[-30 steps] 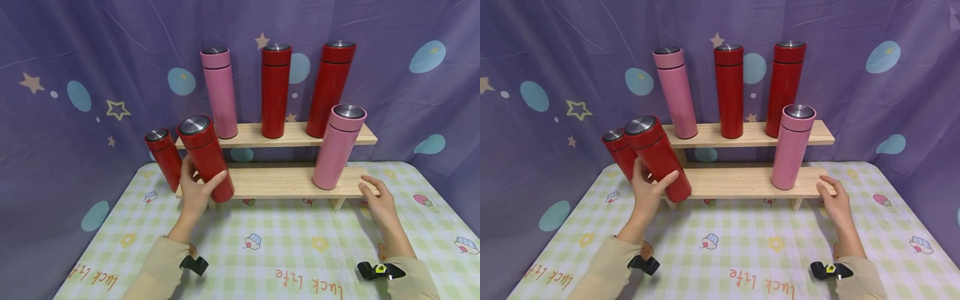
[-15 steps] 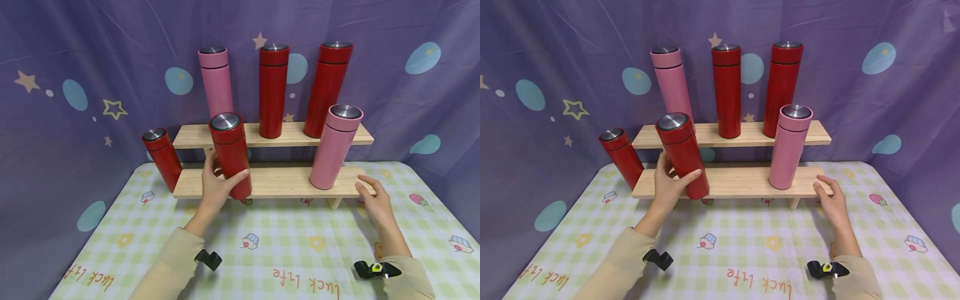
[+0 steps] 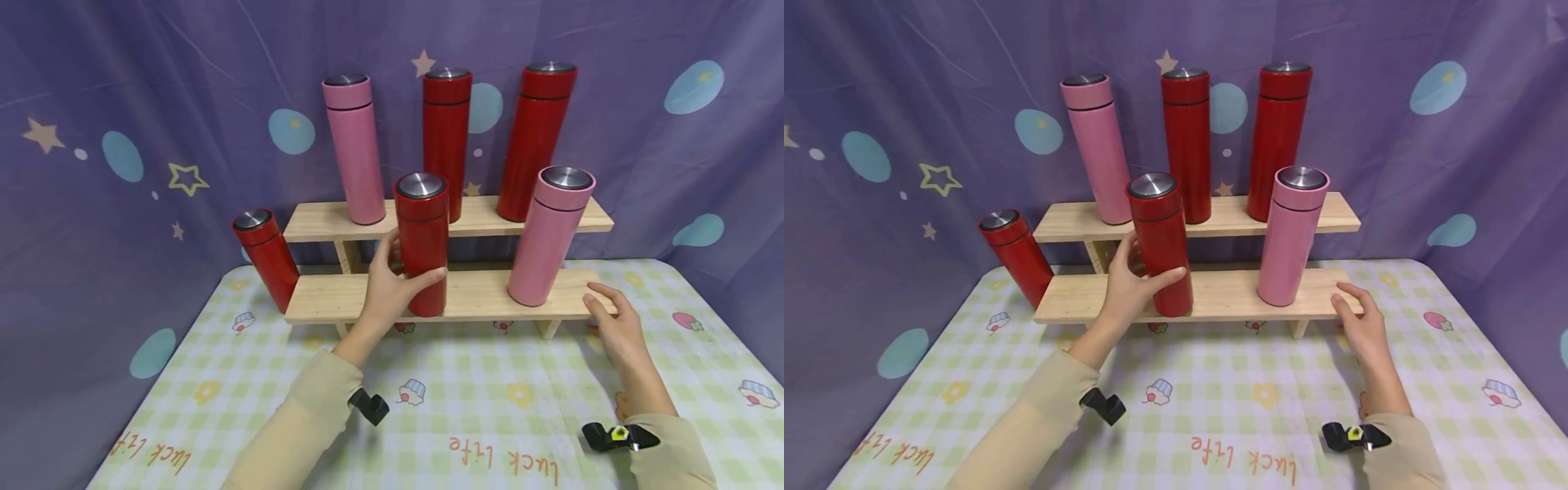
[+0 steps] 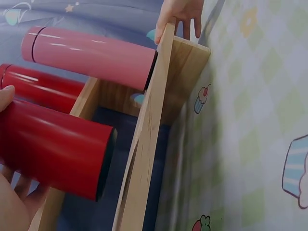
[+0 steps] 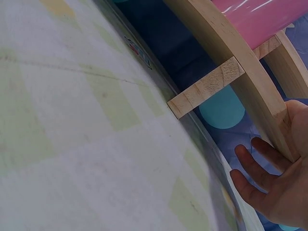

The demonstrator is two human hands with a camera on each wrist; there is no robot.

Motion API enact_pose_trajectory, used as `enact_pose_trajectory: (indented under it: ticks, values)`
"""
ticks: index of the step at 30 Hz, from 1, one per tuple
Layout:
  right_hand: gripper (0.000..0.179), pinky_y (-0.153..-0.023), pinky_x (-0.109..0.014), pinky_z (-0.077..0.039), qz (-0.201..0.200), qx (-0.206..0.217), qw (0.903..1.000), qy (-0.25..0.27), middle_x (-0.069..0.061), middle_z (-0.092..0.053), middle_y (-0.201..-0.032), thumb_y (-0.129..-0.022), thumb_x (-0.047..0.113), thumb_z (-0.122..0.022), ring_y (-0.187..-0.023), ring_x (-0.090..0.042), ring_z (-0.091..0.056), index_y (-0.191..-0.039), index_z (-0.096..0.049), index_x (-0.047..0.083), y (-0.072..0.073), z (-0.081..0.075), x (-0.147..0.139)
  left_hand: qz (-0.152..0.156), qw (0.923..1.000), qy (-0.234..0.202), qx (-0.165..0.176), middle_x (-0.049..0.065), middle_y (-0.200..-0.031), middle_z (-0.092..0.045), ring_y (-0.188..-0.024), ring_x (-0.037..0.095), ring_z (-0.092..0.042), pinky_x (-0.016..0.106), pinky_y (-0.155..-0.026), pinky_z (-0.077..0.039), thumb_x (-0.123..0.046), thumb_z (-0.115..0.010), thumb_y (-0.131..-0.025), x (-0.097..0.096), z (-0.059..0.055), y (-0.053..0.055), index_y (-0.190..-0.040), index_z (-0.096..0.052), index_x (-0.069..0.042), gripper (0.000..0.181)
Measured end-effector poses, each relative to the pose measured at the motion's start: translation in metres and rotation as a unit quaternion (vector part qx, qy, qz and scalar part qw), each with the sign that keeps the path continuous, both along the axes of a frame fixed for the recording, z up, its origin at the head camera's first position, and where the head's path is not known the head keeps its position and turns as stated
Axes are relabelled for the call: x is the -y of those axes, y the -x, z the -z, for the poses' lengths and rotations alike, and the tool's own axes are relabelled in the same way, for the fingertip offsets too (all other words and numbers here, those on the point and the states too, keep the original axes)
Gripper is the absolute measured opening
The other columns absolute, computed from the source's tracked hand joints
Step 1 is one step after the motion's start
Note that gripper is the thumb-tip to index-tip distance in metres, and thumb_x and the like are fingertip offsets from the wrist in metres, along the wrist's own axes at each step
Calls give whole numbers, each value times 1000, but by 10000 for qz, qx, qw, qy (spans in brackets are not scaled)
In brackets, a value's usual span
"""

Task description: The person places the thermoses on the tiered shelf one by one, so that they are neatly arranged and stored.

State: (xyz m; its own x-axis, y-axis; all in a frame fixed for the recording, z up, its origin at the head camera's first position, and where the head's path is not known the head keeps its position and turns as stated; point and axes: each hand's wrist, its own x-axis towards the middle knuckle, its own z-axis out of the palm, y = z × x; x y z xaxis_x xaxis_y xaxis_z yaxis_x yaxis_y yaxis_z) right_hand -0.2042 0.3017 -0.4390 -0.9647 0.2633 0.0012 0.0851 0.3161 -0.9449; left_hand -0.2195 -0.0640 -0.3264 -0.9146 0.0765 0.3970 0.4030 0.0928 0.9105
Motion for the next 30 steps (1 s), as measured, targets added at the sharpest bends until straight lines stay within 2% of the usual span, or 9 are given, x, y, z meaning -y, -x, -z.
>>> enact_pose_trajectory:
  ticks: [2, 5, 10, 18, 25, 30]
  values:
    - [64, -73, -15, -51, 21, 25, 10000, -39, -27, -23, -156, -99, 53, -50, -99, -12, -45, -153, -39, 21, 0, -1, 0, 63, 9998, 67, 149, 12, -126, -57, -108, 26, -58, 42, -90, -50, -13, -85, -77, -3, 8, 9, -149, -39, -11, 86]
    - [64, -73, -15, -50, 6, 76, 10000, -55, -27, -21, -156, -99, 53, -49, -99, -13, -45, -153, -38, 21, 0, -1, -1, 132, 9995, 143, 253, 7, -126, -58, -107, 23, -59, 38, -89, -52, -18, -87, -76, -6, 12, 15, -148, -40, -16, 86]
    - [64, -74, -15, -50, 10, 60, 10000, -29, -26, -22, -156, -99, 53, -50, -99, -11, -45, -153, -38, 21, 0, 0, -1, 156, 9992, 323, 170, 3, -124, -60, -108, 19, -59, 37, -92, -51, -23, -89, -74, -13, 12, 23, -145, -43, -18, 85]
    - [60, -73, -16, -51, 64, -104, 9999, 33, -26, -27, -153, -99, 51, -52, -95, -9, -46, -151, -42, 22, -1, -1, 0, 130, 9973, 682, 249, -2, -124, -60, -109, 14, -59, 34, -93, -50, -28, -90, -73, -24, 8, 35, -144, -44, -21, 85]
    - [58, -73, -16, -51, 101, -118, 9999, 73, -25, -27, -152, -99, 51, -52, -95, -9, -46, -150, -44, 24, -1, -2, 0, 104, 9949, 930, 369, -3, -125, -60, -108, 14, -59, 34, -92, -49, -30, -91, -71, -29, 5, 38, -146, -44, -23, 88]
    - [59, -73, -16, -51, 88, -83, 9999, 106, -26, -26, -152, -99, 51, -52, -95, -8, -46, -150, -43, 23, -1, -1, 0, 206, 9938, 971, 501, -3, -127, -59, -111, 14, -59, 34, -94, -49, -30, -90, -73, -30, 4, 39, -148, -41, -23, 90]
